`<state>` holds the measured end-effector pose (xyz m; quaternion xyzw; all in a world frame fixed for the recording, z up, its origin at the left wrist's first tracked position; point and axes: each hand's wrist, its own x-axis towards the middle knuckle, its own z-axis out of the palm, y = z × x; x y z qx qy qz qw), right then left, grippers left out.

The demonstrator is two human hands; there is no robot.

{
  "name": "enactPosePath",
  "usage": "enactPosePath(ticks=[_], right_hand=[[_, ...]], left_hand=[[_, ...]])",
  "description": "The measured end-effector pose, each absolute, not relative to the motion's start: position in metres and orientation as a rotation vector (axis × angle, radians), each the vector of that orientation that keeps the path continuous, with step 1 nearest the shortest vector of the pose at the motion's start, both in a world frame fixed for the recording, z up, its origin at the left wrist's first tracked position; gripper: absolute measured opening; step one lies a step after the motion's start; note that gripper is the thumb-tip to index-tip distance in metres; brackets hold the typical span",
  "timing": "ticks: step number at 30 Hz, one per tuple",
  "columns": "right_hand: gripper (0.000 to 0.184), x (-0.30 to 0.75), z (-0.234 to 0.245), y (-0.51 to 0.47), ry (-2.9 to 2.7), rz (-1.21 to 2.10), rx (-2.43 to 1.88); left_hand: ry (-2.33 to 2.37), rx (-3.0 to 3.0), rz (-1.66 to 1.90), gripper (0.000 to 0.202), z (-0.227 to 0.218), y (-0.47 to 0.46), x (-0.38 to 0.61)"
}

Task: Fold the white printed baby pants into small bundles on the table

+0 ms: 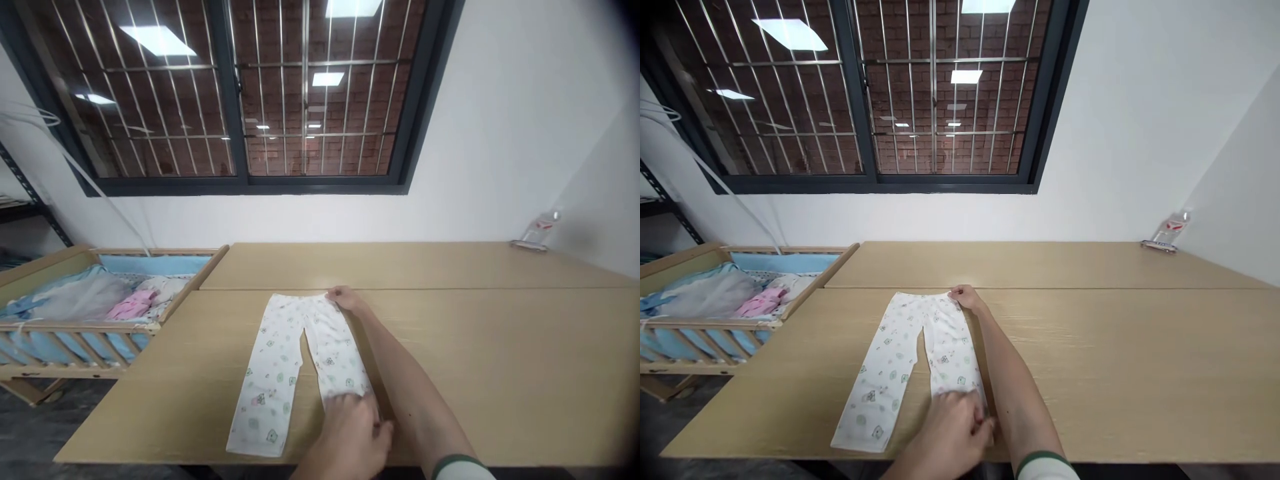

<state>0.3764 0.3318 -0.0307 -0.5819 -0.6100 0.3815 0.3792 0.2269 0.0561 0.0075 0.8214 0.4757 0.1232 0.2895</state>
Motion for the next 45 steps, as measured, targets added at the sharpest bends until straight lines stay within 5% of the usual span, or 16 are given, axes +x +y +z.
enactPosePath(ticks=[22,30,45], right_hand=[[0.035,0.379,-0.036,0.331,-1.572,0.997,-1.451],[0.023,0.378,-0.033,0.334,-1.521,1.012,-1.480],[0.017,0.327,0.011,0.342,-1.539,0.995,-1.484]], left_hand=[[1.261,2.218,0.087,0.033,-0.007,0.052,0.246],[1.191,2.240,0.138,0.043,-0.010,0.055,0.236],[1.017,1.567,0.759,0.037,0.018,0.043,0.148]])
